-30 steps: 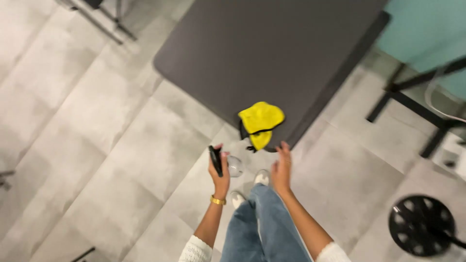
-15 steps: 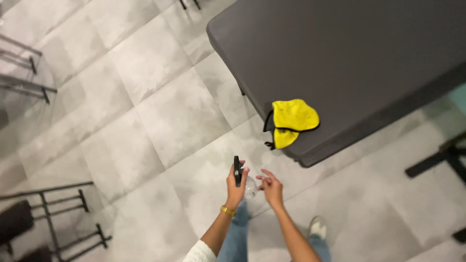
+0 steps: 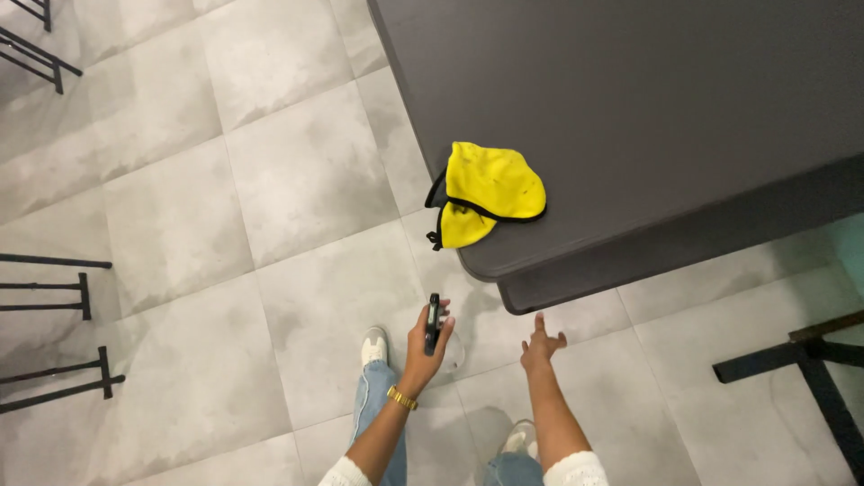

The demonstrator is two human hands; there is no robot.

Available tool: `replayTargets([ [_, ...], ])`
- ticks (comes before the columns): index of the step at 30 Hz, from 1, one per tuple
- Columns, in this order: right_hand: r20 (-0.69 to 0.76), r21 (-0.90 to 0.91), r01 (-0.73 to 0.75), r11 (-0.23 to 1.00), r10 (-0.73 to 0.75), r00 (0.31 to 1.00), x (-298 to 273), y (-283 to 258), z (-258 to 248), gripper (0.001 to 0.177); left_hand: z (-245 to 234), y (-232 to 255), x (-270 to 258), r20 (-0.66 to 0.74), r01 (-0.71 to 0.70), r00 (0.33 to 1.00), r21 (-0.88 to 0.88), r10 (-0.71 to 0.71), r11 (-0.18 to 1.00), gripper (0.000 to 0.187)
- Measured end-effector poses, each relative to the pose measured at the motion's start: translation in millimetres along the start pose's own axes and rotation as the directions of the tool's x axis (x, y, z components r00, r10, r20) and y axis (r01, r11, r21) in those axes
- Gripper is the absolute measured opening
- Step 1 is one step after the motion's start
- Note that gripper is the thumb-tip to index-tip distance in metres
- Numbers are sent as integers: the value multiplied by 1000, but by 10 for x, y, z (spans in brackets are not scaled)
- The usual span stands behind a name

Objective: Cleaning a wooden bench by spraying it with a solution and wiping it with a microfiber cloth

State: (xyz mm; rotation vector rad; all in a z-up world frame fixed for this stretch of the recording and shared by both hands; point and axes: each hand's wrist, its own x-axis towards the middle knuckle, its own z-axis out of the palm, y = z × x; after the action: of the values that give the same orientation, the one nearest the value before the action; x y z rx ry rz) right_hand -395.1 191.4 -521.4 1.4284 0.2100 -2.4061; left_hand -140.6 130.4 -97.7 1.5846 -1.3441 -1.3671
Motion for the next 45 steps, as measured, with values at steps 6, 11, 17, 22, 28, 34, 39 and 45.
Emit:
replayTargets([
  [6,41,-994,16,107,228,973,-1143,570,1029,92,-26,-147,-260,63,-115,992,62,111,991,42],
  [11,13,-999,7,48,136,991,-1253,507,975,83,36,-147,-344,57,-132,990,67,128,989,34],
  [17,119,-980,136,-142,123,985,-1593,-364,820,77,361,-286,-374,167,-87,983,62,76,994,35],
  [22,53,-965,85,-246,136,989,-2243,-1099,780,84,644,-308,-509,287,-76,956,46,59,996,36],
  [28,62,-944,98,-315,122,991,-2511,-1955,-60,88,849,-497,-642,396,-126,914,63,91,990,34],
  [34,99,-935,178,-307,256,962,-2196,-3005,-1618,113,1063,-689,-736,505,-166,858,107,90,980,38],
  [39,-259,-453,-28,-891,101,961,-1396,-3394,-2164,70,1223,-1019,-683,531,-194,837,61,133,979,42],
  [45,404,-724,310,-616,-16,915,-1600,-2569,-486,94,1413,-939,-667,556,-242,800,-46,226,969,33],
])
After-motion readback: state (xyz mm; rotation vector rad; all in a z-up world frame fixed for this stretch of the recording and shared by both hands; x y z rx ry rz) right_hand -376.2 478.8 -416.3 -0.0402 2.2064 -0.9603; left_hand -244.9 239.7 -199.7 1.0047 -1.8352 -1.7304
